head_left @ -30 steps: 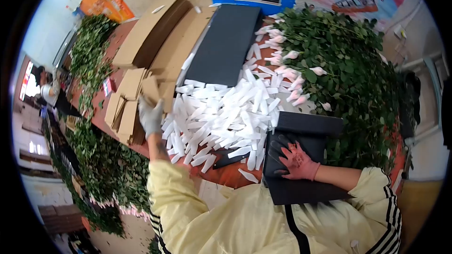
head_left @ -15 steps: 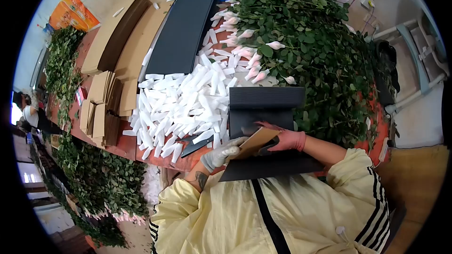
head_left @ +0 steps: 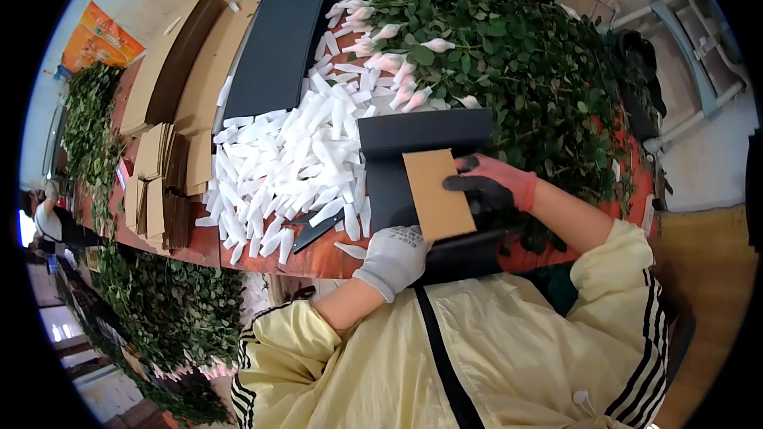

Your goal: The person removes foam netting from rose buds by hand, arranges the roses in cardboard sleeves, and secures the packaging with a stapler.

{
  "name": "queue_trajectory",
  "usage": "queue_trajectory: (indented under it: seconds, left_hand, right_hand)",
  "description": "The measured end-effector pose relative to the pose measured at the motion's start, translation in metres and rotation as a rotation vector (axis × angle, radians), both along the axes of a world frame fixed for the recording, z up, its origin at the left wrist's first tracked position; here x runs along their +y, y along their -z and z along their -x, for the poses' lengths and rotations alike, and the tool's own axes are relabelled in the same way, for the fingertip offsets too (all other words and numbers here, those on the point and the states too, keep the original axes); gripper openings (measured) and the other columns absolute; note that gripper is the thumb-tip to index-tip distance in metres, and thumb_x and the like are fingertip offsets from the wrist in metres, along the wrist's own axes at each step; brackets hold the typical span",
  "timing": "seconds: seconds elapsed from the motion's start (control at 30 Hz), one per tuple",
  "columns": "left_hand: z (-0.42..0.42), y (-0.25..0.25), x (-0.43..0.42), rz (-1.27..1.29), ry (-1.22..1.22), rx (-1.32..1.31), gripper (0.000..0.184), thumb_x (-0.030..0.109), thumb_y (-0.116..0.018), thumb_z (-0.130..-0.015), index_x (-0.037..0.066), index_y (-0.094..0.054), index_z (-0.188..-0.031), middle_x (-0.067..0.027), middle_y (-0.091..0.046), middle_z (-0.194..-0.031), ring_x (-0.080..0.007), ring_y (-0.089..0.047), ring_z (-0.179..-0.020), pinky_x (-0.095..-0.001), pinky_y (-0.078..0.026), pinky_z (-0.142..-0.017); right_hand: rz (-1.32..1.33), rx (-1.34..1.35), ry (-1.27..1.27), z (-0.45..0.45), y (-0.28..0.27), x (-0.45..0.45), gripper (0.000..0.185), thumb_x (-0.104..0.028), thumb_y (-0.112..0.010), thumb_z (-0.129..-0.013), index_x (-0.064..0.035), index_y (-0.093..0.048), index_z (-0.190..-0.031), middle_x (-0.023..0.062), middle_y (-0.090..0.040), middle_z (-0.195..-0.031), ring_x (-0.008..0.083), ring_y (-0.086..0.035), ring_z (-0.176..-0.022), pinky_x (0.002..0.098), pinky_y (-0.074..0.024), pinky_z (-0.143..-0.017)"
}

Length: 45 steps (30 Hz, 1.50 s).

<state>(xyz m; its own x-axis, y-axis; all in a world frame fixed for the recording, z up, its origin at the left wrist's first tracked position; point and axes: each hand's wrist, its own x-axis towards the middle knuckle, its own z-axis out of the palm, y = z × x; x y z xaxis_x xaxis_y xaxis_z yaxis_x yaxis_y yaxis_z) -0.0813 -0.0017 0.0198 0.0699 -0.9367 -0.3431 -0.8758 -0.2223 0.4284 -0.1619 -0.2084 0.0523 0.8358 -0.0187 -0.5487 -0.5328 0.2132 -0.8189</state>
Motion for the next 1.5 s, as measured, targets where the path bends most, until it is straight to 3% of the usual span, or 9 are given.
queue_trajectory:
  seconds: [0.2, 0.23, 0.33, 0.67, 0.73, 0.87, 1.13, 1.23, 1.5]
  left_hand:
    - [0.011, 0.006, 0.008, 0.119, -0.058, -0.207, 0.017, 0.019, -0.056, -0.077, 0.012, -0.058, -0.092, -0.0074, -0.061, -0.083, -0.0245, -0.063, -0.078, -0.0384, -0.048, -0.064]
    - [0.012, 0.008, 0.011, 0.187, -0.049, -0.245, 0.015, 0.016, -0.057, -0.077, 0.01, -0.055, -0.09, -0.0063, -0.062, -0.081, -0.0209, -0.064, -0.077, -0.0354, -0.048, -0.062]
    - [0.015, 0.012, 0.011, 0.188, -0.082, -0.24, 0.015, 0.015, -0.058, -0.076, 0.011, -0.055, -0.09, -0.0059, -0.062, -0.082, -0.0213, -0.064, -0.077, -0.0353, -0.048, -0.063]
    - [0.016, 0.001, 0.004, 0.121, -0.086, -0.192, 0.016, 0.017, -0.055, -0.079, 0.011, -0.058, -0.093, -0.0078, -0.061, -0.089, -0.0225, -0.062, -0.088, -0.0371, -0.047, -0.073]
    - [0.012, -0.003, 0.002, 0.226, -0.047, -0.202, 0.016, 0.017, -0.055, -0.078, 0.009, -0.06, -0.091, -0.0119, -0.06, -0.098, -0.0263, -0.058, -0.098, -0.0403, -0.044, -0.083]
    - [0.012, 0.019, 0.01, 0.357, -0.054, -0.257, 0.019, 0.019, -0.054, -0.077, 0.008, -0.06, -0.092, -0.0171, -0.057, -0.107, -0.0311, -0.051, -0.107, -0.042, -0.039, -0.09]
    - [-0.009, 0.013, -0.006, -0.085, 0.196, -0.085, 0.032, 0.021, -0.053, -0.078, 0.004, -0.056, -0.106, -0.0252, -0.044, -0.127, -0.0358, -0.044, -0.117, -0.0402, -0.037, -0.098]
    - [-0.017, 0.002, -0.007, -0.114, 0.276, -0.065, 0.033, 0.02, -0.048, -0.082, 0.004, -0.053, -0.111, -0.0273, -0.04, -0.132, -0.0366, -0.043, -0.12, -0.04, -0.036, -0.1]
    - [-0.047, -0.02, -0.054, -0.539, 0.619, 0.042, 0.063, 0.027, -0.052, -0.078, 0.011, -0.033, -0.137, -0.0253, -0.037, -0.132, -0.0387, -0.042, -0.12, -0.0419, -0.042, -0.094]
  right_hand:
    - [0.607, -0.106, -0.056, -0.004, 0.104, -0.022, 0.04, -0.024, -0.069, -0.077, 0.0016, -0.061, -0.106, 0.0073, -0.067, -0.082, 0.0165, -0.064, -0.077, 0.0281, -0.05, -0.071]
    - [0.755, -0.022, -0.047, -0.006, 0.086, -0.009, 0.029, -0.022, -0.069, -0.078, -0.0003, -0.063, -0.096, 0.0046, -0.063, -0.069, 0.01, -0.062, -0.062, 0.0229, -0.0477, -0.05]
    - [0.406, 0.265, 0.02, -0.014, 0.046, 0.019, 0.025, -0.02, -0.068, -0.077, 0.0023, -0.06, -0.086, 0.0066, -0.061, -0.064, 0.0135, -0.061, -0.054, 0.0253, -0.0474, -0.044]
    - [0.898, 0.137, -0.14, -0.019, 0.052, 0.033, 0.029, -0.023, -0.058, -0.082, 0.0052, -0.056, -0.089, 0.0104, -0.066, -0.068, 0.0199, -0.065, -0.055, 0.0304, -0.0525, -0.06]
    - [0.69, 0.257, -0.104, -0.022, 0.045, 0.033, 0.043, -0.032, -0.063, -0.078, 0.0042, -0.055, -0.101, 0.0172, -0.064, -0.085, 0.0316, -0.063, -0.085, 0.0374, -0.0498, -0.078]
    - [0.729, 0.214, -0.141, -0.019, 0.057, 0.03, 0.039, -0.029, -0.064, -0.079, 0.005, -0.054, -0.095, 0.0132, -0.064, -0.074, 0.0176, -0.065, -0.057, 0.029, -0.0537, -0.054]
    - [1.27, -0.189, -0.599, -0.029, -0.011, -0.003, 0.03, -0.038, -0.056, -0.08, -0.0113, -0.06, -0.092, 0.0149, -0.061, -0.092, 0.029, -0.059, -0.092, 0.0417, -0.0456, -0.083]
    - [1.43, -0.568, -0.085, -0.053, -0.028, -0.071, 0.024, -0.037, -0.056, -0.08, -0.0203, -0.06, -0.095, 0.0109, -0.061, -0.097, 0.0309, -0.057, -0.095, 0.0397, -0.0434, -0.088]
    - [2.143, -0.037, -0.265, -0.151, 0.106, -0.23, 0.024, -0.025, -0.048, -0.078, -0.0158, -0.059, -0.097, 0.0087, -0.055, -0.104, 0.0294, -0.052, -0.097, 0.0431, -0.0401, -0.08]
